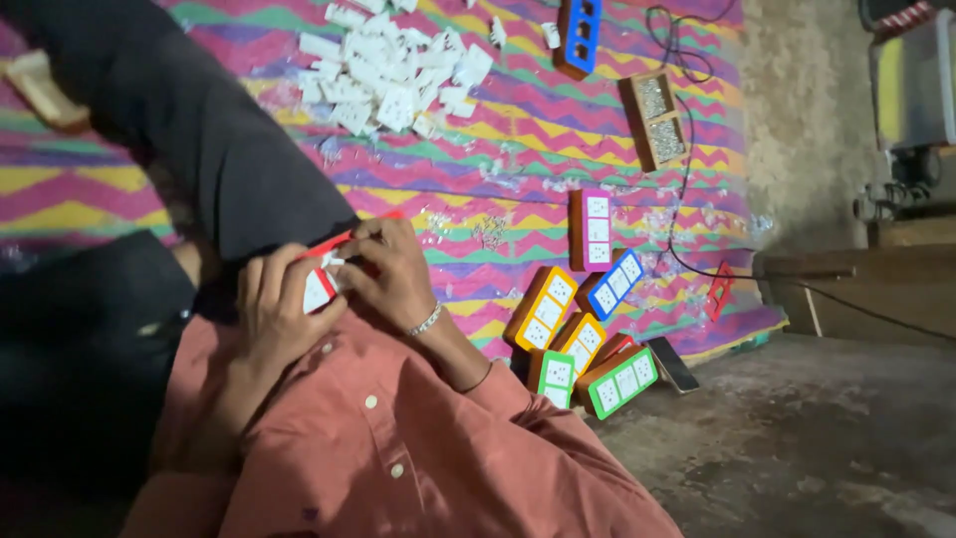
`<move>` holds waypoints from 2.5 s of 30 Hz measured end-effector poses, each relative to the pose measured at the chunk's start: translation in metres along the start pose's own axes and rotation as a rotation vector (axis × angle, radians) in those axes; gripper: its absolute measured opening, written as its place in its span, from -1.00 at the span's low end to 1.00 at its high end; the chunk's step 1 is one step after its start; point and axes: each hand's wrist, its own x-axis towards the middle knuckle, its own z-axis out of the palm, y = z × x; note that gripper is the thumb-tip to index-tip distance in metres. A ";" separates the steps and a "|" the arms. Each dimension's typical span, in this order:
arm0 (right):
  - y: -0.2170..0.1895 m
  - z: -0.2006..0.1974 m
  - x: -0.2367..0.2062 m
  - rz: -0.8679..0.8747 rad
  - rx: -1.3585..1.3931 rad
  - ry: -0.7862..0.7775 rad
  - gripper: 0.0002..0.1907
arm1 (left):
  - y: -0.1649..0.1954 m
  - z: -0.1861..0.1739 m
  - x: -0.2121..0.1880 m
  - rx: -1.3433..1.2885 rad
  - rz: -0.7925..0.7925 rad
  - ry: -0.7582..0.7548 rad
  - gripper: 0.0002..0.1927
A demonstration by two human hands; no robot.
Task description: The person sits on the floor assembling electrical switch and socket plates. They hold a red plastic faceplate, fit white socket modules into its cutouts, pick small screws from a wooden compartment box, and press and align the modules to secure them in the frame.
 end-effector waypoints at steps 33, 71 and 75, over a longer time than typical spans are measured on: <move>0.031 -0.008 0.031 -0.132 0.133 -0.083 -0.61 | -0.015 0.012 0.006 0.040 0.166 0.134 -0.54; 0.048 -0.013 0.011 0.336 0.941 -0.024 -0.68 | -0.020 0.005 0.006 0.133 0.235 0.050 -0.37; 0.047 -0.026 0.006 0.319 0.973 0.051 -0.62 | -0.028 -0.003 0.004 -0.168 0.080 0.217 -0.35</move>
